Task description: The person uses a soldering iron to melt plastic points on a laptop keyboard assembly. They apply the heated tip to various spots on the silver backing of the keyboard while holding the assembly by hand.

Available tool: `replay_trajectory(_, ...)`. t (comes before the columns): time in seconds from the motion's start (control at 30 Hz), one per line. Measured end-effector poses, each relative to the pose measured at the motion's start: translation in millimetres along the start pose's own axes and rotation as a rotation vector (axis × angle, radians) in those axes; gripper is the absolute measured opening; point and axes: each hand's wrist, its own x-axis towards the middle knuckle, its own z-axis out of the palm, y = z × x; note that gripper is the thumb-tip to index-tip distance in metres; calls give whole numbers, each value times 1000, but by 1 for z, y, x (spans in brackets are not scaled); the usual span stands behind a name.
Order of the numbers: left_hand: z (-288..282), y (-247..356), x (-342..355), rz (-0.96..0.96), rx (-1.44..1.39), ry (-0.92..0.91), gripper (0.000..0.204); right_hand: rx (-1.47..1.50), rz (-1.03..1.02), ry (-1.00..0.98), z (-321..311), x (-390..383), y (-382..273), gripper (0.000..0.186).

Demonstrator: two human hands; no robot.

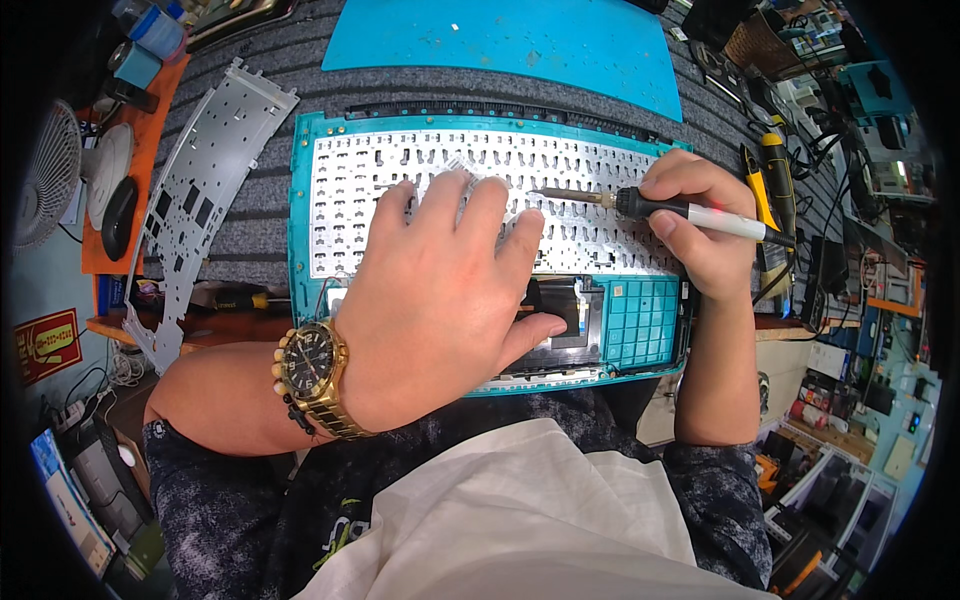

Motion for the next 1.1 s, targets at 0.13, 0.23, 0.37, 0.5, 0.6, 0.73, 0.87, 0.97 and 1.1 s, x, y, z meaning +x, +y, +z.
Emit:
replay_trajectory(0.13, 0, 0, 0, 2, 2, 0, 76, 0, 6, -5, 0, 0, 0, 21)
replay_trajectory(0.23, 0, 0, 0, 5, 4, 5, 76, -5, -3, -3, 1, 0, -1, 21)
replay_trajectory(0.37, 0, 0, 1, 5, 3, 9, 76, -7, 1, -10, 0, 0, -1, 21)
replay_trajectory(0.5, 0, -1, 1, 2, 2, -1, 76, 19, 1, 15, -2, -1, 0, 21)
replay_trajectory(0.6, 0, 0, 1, 11, 2, 13, 77, 87, 36, 80, -5, -4, 0, 21)
replay_trajectory(0.73, -1, 0, 3, 33, 29, 10, 76, 198, 58, 236, -9, -8, 3, 23)
replay_trajectory(0.87, 0, -3, 5, 76, 17, 48, 72, 224, -17, 270, -15, -9, 11, 24)
replay_trajectory(0.97, 3, -6, 5, 98, 20, -19, 70, 240, -43, 284, -17, -9, 13, 24)
replay_trajectory(1.1, 4, -7, 6, 91, 7, 37, 69, 263, -19, 320, -16, -9, 11, 24)
